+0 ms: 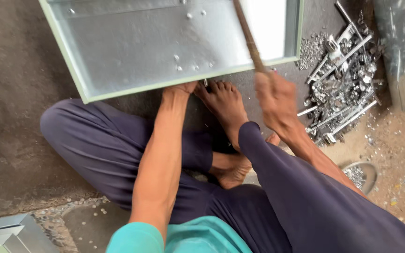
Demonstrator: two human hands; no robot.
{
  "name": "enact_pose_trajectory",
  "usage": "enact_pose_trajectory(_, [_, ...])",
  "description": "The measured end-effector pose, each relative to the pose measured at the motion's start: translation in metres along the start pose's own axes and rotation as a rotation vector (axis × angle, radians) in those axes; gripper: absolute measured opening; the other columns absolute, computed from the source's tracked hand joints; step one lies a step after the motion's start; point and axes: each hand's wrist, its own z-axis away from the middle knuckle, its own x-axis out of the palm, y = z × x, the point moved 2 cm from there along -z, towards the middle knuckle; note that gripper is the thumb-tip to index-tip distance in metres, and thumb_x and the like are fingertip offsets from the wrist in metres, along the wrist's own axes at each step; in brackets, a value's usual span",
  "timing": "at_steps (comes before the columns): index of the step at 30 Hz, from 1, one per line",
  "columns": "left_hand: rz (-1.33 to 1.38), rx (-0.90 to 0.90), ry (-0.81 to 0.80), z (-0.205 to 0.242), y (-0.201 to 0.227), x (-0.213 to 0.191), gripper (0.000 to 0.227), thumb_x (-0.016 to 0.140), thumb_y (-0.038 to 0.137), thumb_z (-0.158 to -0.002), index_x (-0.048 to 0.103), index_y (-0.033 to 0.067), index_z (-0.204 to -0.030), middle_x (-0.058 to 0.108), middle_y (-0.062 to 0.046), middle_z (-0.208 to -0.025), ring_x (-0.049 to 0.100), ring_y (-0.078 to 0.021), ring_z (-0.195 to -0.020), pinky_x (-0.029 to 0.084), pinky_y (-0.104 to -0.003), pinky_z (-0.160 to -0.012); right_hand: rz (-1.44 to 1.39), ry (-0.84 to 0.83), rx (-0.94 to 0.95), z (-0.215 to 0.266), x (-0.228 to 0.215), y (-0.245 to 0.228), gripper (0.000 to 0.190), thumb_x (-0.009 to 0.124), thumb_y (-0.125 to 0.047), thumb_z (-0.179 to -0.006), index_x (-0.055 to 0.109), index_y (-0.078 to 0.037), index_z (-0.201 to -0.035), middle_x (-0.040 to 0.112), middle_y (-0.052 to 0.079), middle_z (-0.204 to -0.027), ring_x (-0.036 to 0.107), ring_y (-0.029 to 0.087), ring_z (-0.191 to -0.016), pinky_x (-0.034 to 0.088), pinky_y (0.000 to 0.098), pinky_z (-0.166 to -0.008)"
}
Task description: The person sits on the floor and assembles a light green metal box. They use a hammer to secure small metal pins into pre-drilled holes on the box's frame and then attach a metal latch mechanism to the front.
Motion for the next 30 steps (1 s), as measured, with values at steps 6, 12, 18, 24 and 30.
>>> enact_pose_trajectory(6, [-0.04, 0.021, 0.043, 0.011, -0.009, -0.013, 0.039, 0.044, 0.036, -0.106, 0.059, 0.0043, -0.123, 0.065, -0.014, -0.117, 0.064, -0.0241, -0.102, 0.059, -0.041, -0.09, 0.628, 0.08, -0.457, 0.001, 0.117, 0.011, 0.036, 0.061, -0.023, -0.098, 0.061, -0.018, -0.134, 0.067, 0.011, -0.123, 0.067, 0.033, -0.104, 0.054, 0.0444, -0.089])
enact_pose_trajectory(12, [-0.111, 0.03, 0.055, 0.002, -0.005, 0.006, 0.038, 0.045, 0.035, -0.107, 0.058, 0.0041, -0.125, 0.063, -0.015, -0.119, 0.062, -0.0259, -0.105, 0.058, -0.043, -0.093, 0.586, 0.052, -0.463, -0.004, 0.101, 0.003, 0.041, 0.061, -0.018, -0.096, 0.057, -0.02, -0.137, 0.065, 0.011, -0.125, 0.067, 0.033, -0.107, 0.054, 0.044, -0.092])
enact_pose_trajectory(18, [-0.198, 0.022, 0.031, 0.005, -0.006, 0.013, 0.037, 0.046, 0.034, -0.107, 0.057, 0.0039, -0.126, 0.061, -0.015, -0.121, 0.061, -0.0277, -0.107, 0.058, -0.045, -0.096, -0.279, -0.107, 0.235, 0.023, -0.012, -0.007, 0.039, 0.051, -0.041, -0.108, 0.069, -0.008, -0.117, 0.06, 0.013, -0.074, 0.056, 0.025, -0.07, 0.046, 0.0437, -0.062])
enact_pose_trajectory(24, [-0.207, 0.018, -0.053, 0.038, -0.013, 0.023, 0.037, 0.047, 0.033, -0.108, 0.056, 0.0038, -0.128, 0.06, -0.015, -0.123, 0.059, -0.0296, -0.11, 0.057, -0.048, -0.099, -0.24, 0.263, 0.065, 0.026, -0.045, 0.07, 0.046, 0.06, -0.057, -0.097, 0.061, -0.011, -0.093, 0.054, 0.008, -0.072, 0.05, 0.019, -0.066, 0.042, 0.037, -0.061])
enact_pose_trajectory(30, [-0.086, -0.062, -0.286, 0.07, -0.047, 0.043, 0.037, 0.052, 0.033, -0.102, 0.059, 0.007, -0.126, 0.065, -0.01, -0.122, 0.061, -0.028, -0.112, 0.056, -0.043, -0.094, 0.069, 0.301, -0.331, -0.008, -0.076, 0.103, 0.045, 0.089, -0.038, -0.08, 0.056, -0.01, -0.093, 0.068, 0.002, -0.097, 0.057, 0.02, -0.098, 0.048, 0.041, -0.085])
